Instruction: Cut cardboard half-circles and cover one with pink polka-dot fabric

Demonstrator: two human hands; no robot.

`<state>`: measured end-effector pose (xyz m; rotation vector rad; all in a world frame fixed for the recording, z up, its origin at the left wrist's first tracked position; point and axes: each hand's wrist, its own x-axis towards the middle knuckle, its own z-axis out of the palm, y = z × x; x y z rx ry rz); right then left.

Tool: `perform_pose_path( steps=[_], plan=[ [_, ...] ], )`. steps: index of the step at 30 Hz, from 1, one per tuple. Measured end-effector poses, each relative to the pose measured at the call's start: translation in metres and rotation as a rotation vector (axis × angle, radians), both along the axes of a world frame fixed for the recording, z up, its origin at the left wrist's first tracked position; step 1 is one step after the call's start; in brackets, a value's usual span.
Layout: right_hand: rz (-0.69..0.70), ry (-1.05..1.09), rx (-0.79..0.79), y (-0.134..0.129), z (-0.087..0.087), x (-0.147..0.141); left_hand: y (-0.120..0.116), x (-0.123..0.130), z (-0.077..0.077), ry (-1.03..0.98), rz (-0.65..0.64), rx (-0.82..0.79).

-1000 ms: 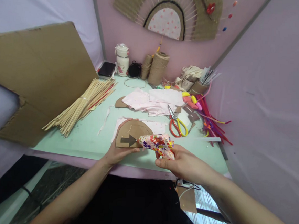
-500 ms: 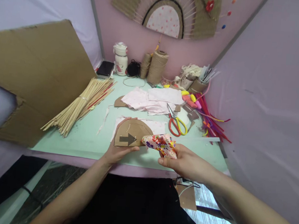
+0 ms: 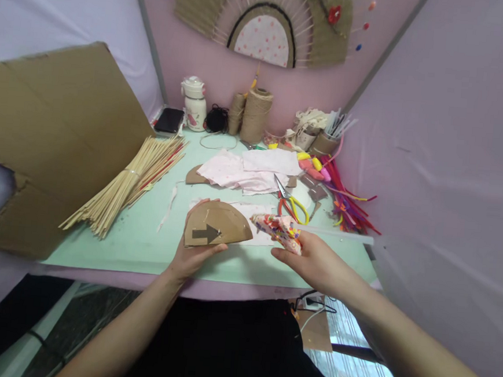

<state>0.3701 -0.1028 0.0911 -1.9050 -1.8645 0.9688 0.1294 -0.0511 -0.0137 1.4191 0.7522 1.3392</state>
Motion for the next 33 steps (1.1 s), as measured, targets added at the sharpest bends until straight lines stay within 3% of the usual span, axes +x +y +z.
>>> perform_pose_path(
  steps=[6, 11, 16, 20, 26, 33],
  plan=[
    [-0.367, -0.199, 0.266, -0.014, -0.024, 0.037, 0.000, 0.002, -0.001, -0.001, 0.042, -0.021],
    [-0.495, -0.354, 0.240, -0.023, -0.066, 0.090, 0.001, 0.003, -0.003, -0.021, 0.056, -0.056],
    [-0.436, -0.434, 0.153, -0.027, -0.106, 0.134, 0.003, 0.004, -0.003, 0.001, 0.072, -0.069],
    [-0.392, -0.475, 0.283, -0.021, -0.123, 0.159, 0.004, 0.006, -0.005, -0.017, 0.070, -0.134],
    [-0.389, -0.457, 0.368, -0.008, -0.135, 0.183, 0.003, 0.001, 0.003, -0.001, 0.076, -0.200],
    [-0.389, -0.441, 0.447, -0.012, -0.135, 0.184, 0.015, -0.016, 0.023, -0.017, 0.094, -0.173]
  ],
)
